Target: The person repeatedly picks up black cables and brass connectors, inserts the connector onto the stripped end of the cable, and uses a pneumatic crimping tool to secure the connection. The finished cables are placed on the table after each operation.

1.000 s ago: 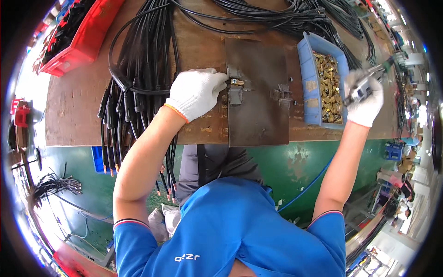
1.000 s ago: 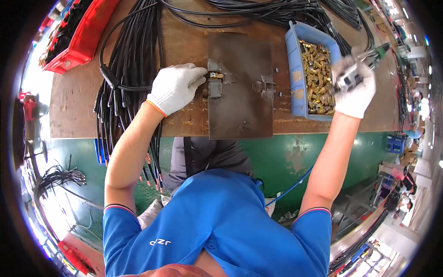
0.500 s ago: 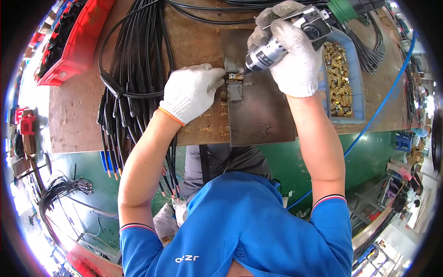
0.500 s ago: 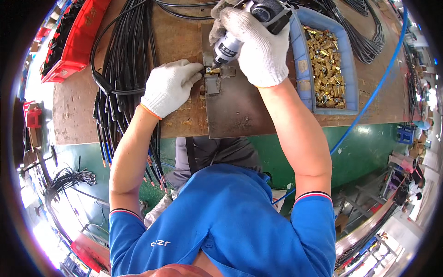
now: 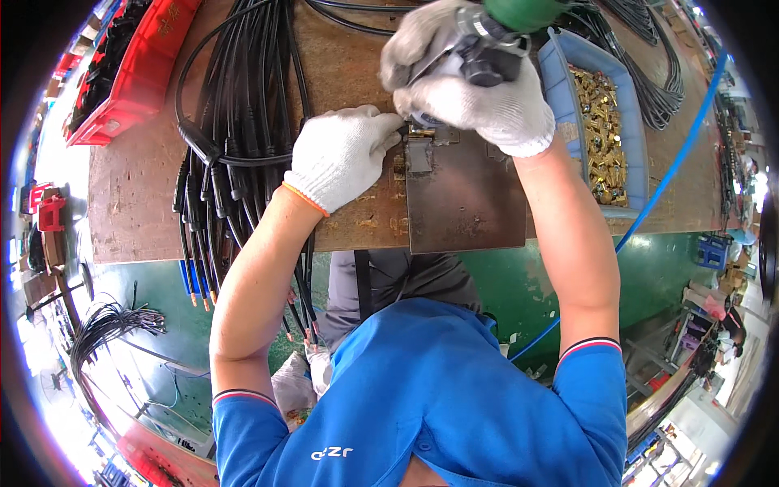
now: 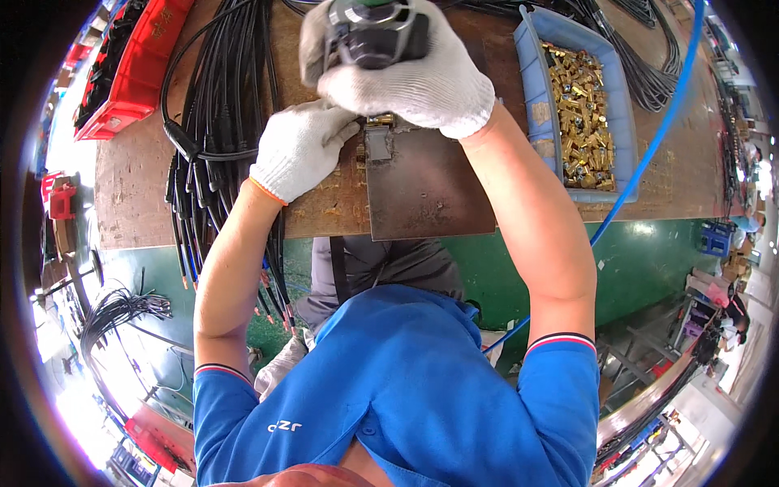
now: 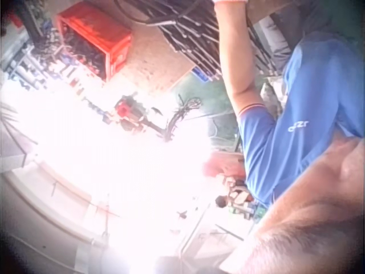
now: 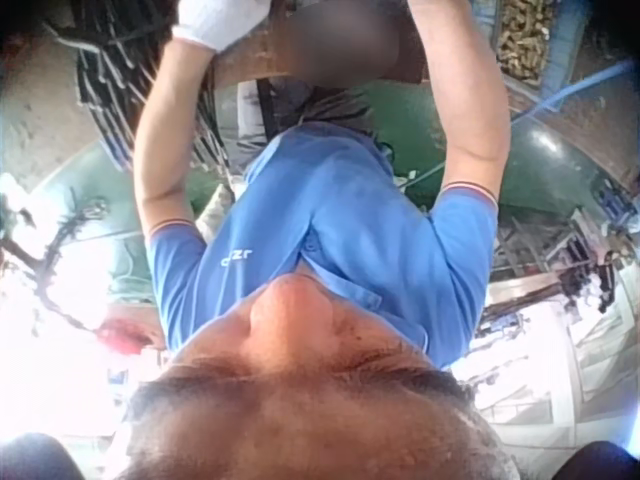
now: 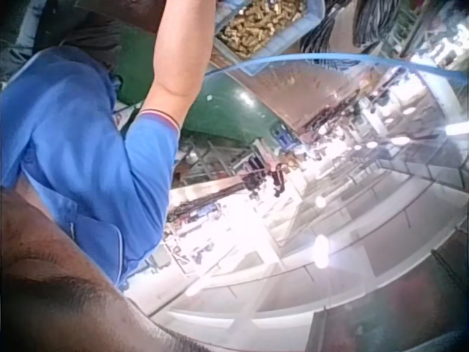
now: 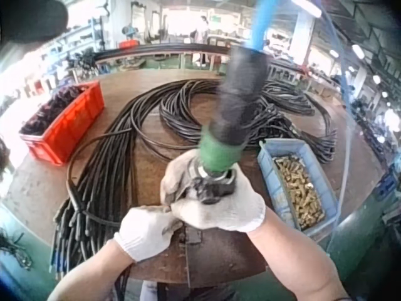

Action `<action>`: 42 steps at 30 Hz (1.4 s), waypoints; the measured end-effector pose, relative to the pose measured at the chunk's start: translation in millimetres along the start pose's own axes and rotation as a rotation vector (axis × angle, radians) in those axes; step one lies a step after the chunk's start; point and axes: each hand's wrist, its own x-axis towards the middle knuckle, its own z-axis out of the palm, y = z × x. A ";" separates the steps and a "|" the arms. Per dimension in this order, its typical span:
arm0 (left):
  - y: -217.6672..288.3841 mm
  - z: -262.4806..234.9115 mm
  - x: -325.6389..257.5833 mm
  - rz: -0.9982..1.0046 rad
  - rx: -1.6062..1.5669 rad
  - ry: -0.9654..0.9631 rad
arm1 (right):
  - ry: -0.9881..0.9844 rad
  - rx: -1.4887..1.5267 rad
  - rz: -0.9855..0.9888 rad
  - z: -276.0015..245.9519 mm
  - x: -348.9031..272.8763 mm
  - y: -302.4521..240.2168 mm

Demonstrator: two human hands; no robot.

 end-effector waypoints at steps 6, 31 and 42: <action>2.8 -4.7 0.7 -0.005 0.039 -0.016 | -0.103 -0.194 0.074 0.9 4.3 -7.5; -2.2 10.2 0.6 0.025 -0.007 0.084 | 0.340 -0.163 0.074 32.0 -6.1 2.0; 0.1 -3.1 -1.3 0.016 0.044 0.068 | 0.374 -0.037 -0.198 -12.1 -11.7 -107.7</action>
